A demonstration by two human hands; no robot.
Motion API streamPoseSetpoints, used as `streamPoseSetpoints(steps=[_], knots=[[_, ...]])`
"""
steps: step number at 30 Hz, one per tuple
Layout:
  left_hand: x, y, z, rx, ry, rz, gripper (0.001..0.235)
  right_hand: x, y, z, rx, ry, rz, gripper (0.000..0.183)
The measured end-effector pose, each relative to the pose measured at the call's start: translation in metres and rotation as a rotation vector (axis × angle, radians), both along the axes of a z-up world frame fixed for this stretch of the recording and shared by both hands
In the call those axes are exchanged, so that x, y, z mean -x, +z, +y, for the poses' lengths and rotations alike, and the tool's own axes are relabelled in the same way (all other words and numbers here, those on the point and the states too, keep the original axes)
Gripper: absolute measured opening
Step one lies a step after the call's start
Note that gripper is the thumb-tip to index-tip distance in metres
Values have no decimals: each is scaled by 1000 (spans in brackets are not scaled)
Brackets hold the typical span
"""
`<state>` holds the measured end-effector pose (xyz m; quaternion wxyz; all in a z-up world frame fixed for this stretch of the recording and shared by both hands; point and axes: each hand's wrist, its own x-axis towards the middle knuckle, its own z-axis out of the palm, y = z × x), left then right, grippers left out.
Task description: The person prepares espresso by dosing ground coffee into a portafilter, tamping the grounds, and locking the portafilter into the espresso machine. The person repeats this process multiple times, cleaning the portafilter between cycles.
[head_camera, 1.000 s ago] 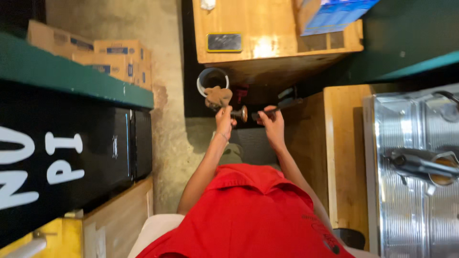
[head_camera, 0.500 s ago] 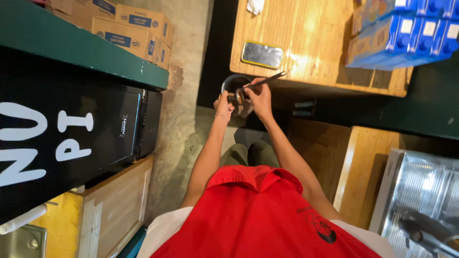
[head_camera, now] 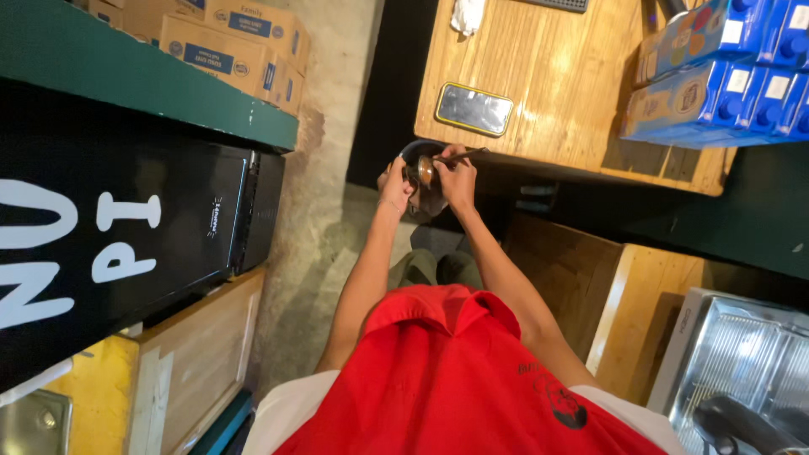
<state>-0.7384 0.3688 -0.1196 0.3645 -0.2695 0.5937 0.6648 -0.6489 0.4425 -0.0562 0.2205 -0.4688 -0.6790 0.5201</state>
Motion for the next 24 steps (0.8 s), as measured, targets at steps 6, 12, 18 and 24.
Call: streamPoseSetpoints(steps=[6,12,18,24], knots=[[13,-7,4,11,-17,5,19,11,47,-1,13,-121,22,20],[10,24,8,-24,43,-37,18,10,37,-11,87,-13,98,20],[18,-24,7,-10,117,-81,17,-1,30,6,-60,79,-78,22],[13,-23,9,-40,145,-127,19,-7,36,-13,-8,155,-65,18]])
